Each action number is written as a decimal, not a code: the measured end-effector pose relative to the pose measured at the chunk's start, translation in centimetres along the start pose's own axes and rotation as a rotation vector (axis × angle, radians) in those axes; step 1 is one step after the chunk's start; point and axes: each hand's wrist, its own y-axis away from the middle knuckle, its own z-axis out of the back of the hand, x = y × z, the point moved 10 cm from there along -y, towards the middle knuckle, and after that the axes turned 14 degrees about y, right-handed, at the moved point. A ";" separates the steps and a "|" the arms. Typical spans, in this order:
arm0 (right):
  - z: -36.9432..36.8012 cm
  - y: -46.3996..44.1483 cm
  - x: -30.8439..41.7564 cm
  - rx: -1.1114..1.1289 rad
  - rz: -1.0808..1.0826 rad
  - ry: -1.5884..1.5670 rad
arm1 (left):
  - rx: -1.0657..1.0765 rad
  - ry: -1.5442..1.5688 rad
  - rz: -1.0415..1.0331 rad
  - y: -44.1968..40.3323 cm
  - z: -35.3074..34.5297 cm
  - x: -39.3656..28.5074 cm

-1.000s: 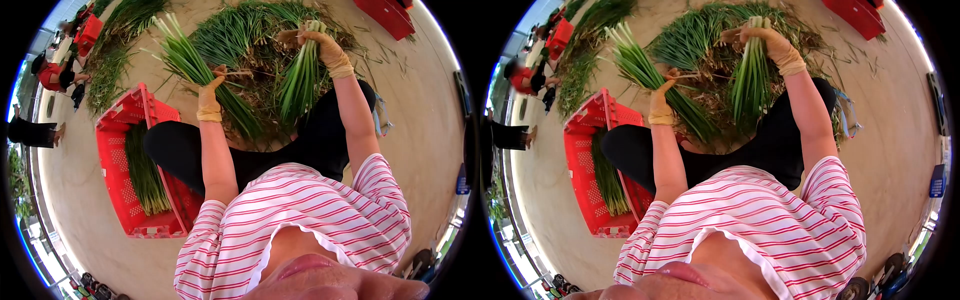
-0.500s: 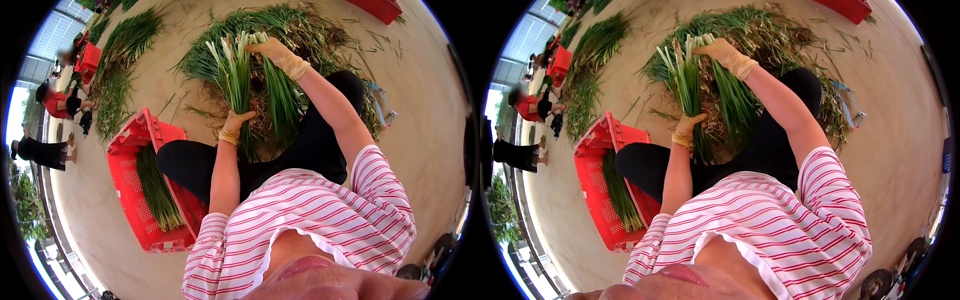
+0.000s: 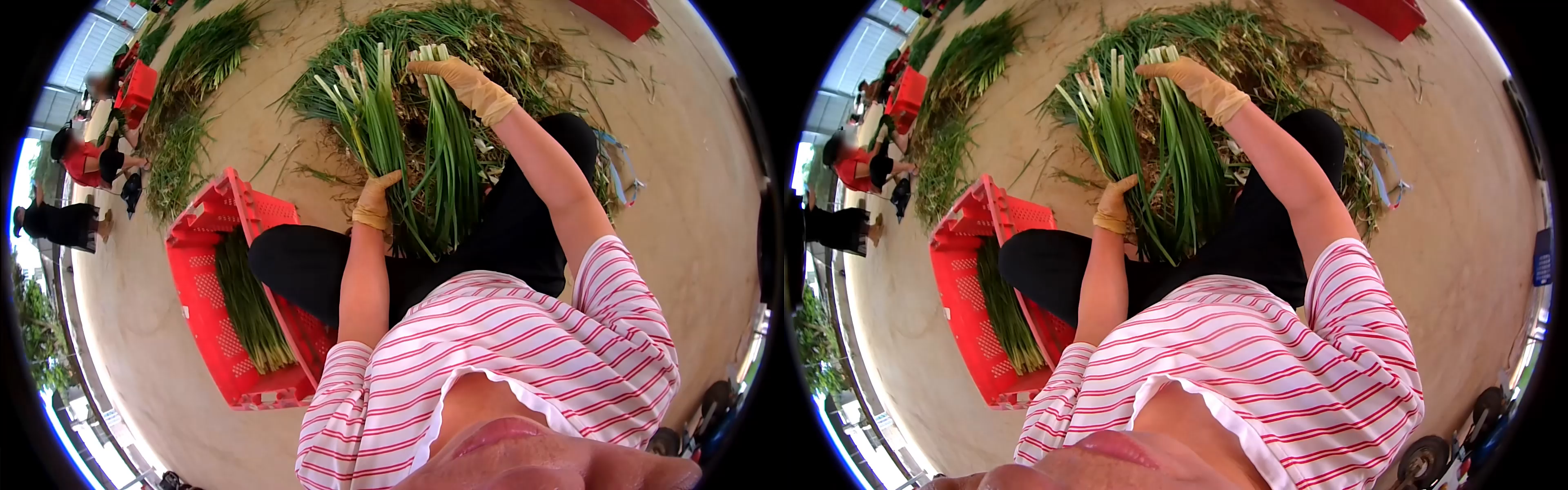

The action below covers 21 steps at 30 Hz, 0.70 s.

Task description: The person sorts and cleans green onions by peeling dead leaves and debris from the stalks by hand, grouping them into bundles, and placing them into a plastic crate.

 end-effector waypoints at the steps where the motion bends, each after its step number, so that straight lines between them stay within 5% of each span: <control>1: -0.3 -0.2 -0.2 0.003 0.001 0.003 | 0.043 -0.068 0.007 0.0 -0.6 0.1; 5: 0.2 0.4 0.4 -0.089 -0.028 0.077 | 0.152 -0.151 -0.041 0.6 -3.1 -0.3; 10: 2.0 0.7 0.4 -0.206 0.073 0.035 | 0.064 0.364 0.057 0.9 -1.9 0.6; 21: -0.4 0.2 0.7 0.023 0.061 -0.073 | 0.143 0.062 0.013 1.4 -4.1 -0.1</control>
